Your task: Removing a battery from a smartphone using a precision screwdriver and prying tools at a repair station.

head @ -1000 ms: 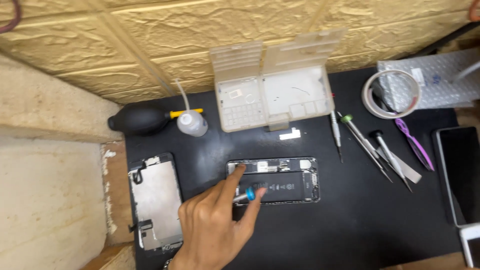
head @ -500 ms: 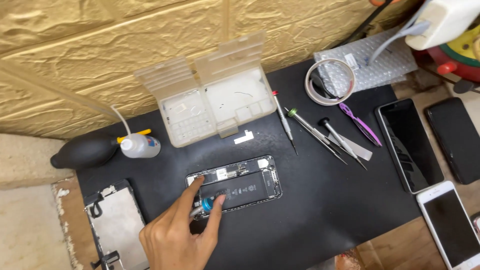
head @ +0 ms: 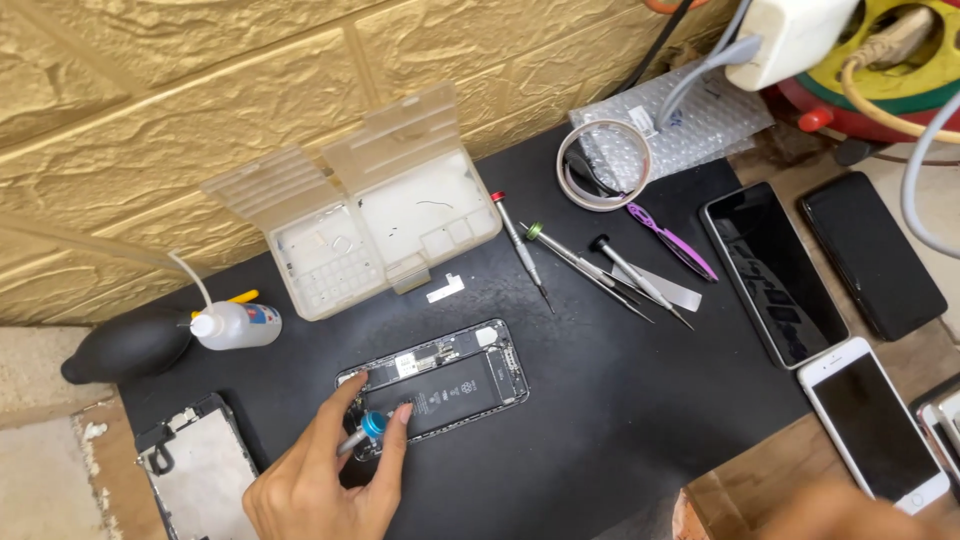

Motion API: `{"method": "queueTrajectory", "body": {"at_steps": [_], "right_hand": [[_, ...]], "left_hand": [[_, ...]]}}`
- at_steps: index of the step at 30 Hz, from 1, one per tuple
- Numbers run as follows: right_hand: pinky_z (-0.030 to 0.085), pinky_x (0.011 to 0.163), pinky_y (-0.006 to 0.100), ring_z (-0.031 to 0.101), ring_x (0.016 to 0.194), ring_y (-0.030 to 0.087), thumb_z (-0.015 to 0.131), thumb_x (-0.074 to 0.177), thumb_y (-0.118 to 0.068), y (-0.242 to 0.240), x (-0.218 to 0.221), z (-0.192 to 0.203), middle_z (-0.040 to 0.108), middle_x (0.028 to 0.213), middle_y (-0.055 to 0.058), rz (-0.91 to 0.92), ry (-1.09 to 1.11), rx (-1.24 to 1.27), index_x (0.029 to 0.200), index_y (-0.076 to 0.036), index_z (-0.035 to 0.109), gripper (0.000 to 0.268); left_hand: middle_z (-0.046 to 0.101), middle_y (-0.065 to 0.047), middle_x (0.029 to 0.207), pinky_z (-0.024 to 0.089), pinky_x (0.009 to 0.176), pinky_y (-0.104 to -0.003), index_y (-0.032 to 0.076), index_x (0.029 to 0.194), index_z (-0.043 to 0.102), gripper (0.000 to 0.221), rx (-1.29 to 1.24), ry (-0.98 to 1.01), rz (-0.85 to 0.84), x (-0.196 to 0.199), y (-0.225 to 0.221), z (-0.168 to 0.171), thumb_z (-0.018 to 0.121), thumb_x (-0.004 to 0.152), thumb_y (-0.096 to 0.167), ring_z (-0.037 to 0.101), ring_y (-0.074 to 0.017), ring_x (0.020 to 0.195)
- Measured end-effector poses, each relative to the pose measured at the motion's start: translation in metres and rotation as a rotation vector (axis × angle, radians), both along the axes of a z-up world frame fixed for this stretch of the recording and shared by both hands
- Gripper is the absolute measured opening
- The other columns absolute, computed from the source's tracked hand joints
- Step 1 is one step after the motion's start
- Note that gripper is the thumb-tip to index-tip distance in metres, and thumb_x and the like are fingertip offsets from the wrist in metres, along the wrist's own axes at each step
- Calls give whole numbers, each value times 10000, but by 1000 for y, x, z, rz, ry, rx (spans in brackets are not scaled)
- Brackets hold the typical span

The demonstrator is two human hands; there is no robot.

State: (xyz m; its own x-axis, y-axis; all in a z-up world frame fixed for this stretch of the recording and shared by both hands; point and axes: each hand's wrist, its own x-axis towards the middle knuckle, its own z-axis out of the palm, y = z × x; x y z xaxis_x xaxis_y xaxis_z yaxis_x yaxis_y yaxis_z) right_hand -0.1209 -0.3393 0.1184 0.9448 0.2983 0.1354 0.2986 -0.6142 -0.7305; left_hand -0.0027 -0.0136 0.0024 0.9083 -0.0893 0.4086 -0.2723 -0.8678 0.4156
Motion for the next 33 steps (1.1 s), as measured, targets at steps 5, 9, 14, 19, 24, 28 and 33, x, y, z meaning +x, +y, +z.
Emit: {"method": "queueTrajectory", "body": {"at_steps": [5,9,14,19,24,28,33], "right_hand": [[559,727,262,731,752,95,578,970,-430,39,32,-67,771,969,-49,-77,-281,-25,815,-231,715,287],[425,542,231,623,583,106,747,953,-357,45,52,-114,730,931,45,22,-788,-303,873,-158,639,239],[428,550,221,596,578,92,775,933,-273,50,52,-111,731,920,18,-53,-753,-246,948,-143,698,152],[394,537,233,547,558,89,779,913,-114,52,57,-107,725,894,3,-108,-712,-225,888,-119,701,81],[424,545,236,588,597,87,807,885,-67,49,57,-106,734,886,-11,-151,-688,-199,880,-119,723,99],[468,607,239,653,665,95,781,904,-95,46,59,-103,770,940,-3,-160,-630,-159,926,-118,738,53],[511,648,252,733,734,119,815,871,-71,52,62,-98,780,925,29,-252,-606,-168,935,-98,774,81]], "left_hand": [[703,26,720,457,498,-258,166,974,754,234,-1,-47,-11,0,0,-6,835,861,354,643,-116,579],[692,11,725,475,522,-253,132,930,737,145,-27,-82,-16,4,3,-10,813,909,254,637,-113,600],[664,-6,692,430,490,-244,81,958,757,96,-61,-155,-59,7,4,-12,742,981,173,600,-102,550],[654,-21,663,348,466,-242,29,905,750,127,-96,-199,-119,10,8,-3,693,1007,80,473,-96,460],[591,-10,588,266,450,-279,23,711,653,282,-143,-255,-88,13,8,-2,768,963,76,347,-115,437],[338,-19,511,208,455,-353,76,586,432,504,-83,-366,-102,20,13,2,787,938,141,200,-196,463],[298,-68,535,191,450,-426,75,604,290,519,-27,-452,-180,24,21,18,665,952,-16,255,-250,438]]}}
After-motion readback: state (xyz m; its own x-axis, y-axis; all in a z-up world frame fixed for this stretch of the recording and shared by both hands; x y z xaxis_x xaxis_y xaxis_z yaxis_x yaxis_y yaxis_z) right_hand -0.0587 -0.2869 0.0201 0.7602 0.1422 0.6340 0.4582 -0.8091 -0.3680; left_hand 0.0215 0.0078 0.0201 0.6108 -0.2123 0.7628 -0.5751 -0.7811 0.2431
